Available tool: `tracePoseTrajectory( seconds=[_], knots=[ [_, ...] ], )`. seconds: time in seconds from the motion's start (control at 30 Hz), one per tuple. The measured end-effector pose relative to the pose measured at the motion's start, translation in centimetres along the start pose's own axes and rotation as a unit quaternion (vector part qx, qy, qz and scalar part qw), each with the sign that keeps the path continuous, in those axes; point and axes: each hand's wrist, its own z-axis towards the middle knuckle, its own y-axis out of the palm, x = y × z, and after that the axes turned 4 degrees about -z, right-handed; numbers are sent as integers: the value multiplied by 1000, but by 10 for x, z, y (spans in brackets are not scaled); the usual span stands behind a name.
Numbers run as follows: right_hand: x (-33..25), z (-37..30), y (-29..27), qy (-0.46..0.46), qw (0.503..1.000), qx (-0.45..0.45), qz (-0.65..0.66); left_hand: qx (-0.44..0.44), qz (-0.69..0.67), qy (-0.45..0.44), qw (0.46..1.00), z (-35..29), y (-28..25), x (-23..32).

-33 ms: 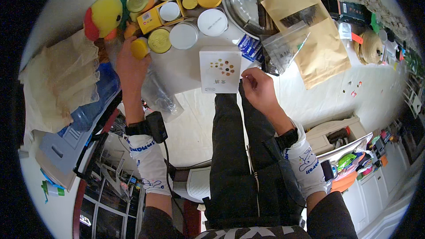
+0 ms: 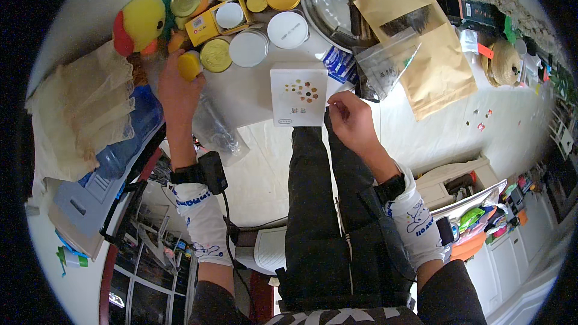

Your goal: The person is organizing various small items, including medications, food items, and other household objects on a surface.

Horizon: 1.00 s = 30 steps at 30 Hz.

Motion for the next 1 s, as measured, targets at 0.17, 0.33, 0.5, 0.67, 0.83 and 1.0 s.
tracePoseTrajectory(
  seconds=[0.17,0.33,0.5,0.67,0.83,1.0],
  knots=[
    [4,0,0,-13,1000,5,-3,13,-2,23,1000,2,5,-5],
    [6,1,0,-13,1000,5,0,-2,-33,5,999,5,3,-7],
    [3,3,1,27,999,-8,-34,-18,3,-18,1000,8,1,-4],
    [5,0,5,54,997,-19,-54,117,-21,39,992,-9,8,-7],
    [9,-8,4,84,993,-60,-49,196,-238,-156,938,-94,26,9],
    [16,-11,18,112,990,-71,38,12,-416,-235,879,-173,95,46]
  ],
)
